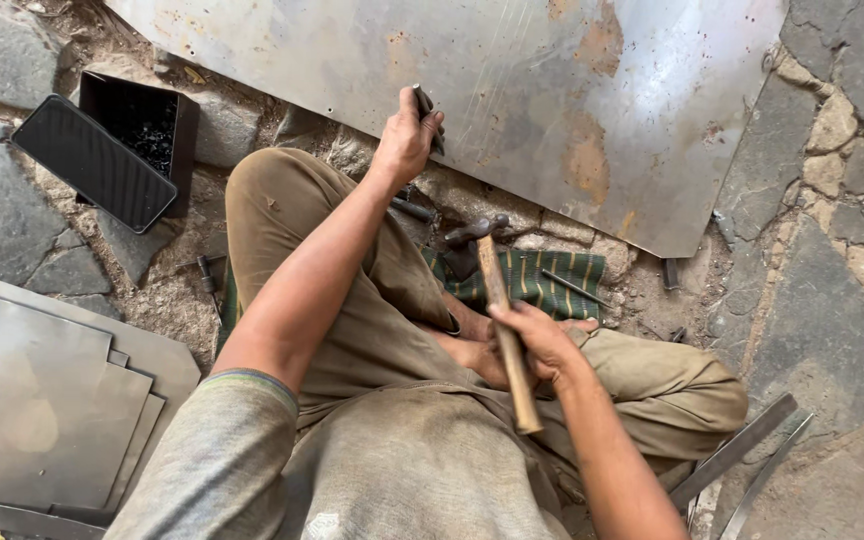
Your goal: The person hammers metal sheets on the floor, using a hammer to flatten or shape the metal pieces one at a time and marking them by hand.
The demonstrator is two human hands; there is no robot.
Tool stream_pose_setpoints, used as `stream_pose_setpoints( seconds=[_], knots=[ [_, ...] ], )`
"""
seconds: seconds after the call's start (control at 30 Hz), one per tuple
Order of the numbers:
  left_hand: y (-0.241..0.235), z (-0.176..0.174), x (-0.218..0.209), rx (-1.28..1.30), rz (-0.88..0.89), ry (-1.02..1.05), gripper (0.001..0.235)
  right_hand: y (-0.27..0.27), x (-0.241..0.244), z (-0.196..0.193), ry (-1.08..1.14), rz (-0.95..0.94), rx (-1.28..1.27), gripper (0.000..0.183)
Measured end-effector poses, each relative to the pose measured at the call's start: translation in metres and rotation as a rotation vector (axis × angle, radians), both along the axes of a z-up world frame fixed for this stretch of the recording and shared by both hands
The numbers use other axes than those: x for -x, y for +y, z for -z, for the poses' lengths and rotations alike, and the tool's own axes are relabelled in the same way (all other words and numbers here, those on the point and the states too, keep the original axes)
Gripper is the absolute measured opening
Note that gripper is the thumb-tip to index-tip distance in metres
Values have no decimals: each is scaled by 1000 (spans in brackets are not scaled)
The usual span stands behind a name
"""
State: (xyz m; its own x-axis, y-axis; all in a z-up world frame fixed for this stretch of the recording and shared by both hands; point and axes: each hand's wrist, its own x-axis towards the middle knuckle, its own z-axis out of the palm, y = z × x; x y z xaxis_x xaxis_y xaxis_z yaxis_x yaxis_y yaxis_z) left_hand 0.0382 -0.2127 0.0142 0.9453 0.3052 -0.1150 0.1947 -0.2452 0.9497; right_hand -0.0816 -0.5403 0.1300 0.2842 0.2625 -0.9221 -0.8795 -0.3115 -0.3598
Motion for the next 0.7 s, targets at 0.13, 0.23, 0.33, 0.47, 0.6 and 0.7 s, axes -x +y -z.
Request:
stream_pose_setpoints(
  seconds=[0.13,0.23,0.33,0.47,0.6,0.7],
  knots=[
    [2,-12,4,-87,19,-36,30,-2,9,-11,-59,64,-133,45],
    [13,-29,1,-94,260,30,17,-3,3,-39,-386,-166,93,34],
    [22,-42,5,-105,442,-55,14,-9,-6,-98,-695,-154,157,25],
    [19,-49,1,-239,623,-81,12,-26,-36,-204,-1393,134,-672,46],
    [13,-42,3,-308,636,-157,13,13,-34,-202,-1695,131,-435,54],
    [12,-42,3,-341,633,-192,14,55,-36,-125,-1397,-321,118,42]
  ],
)
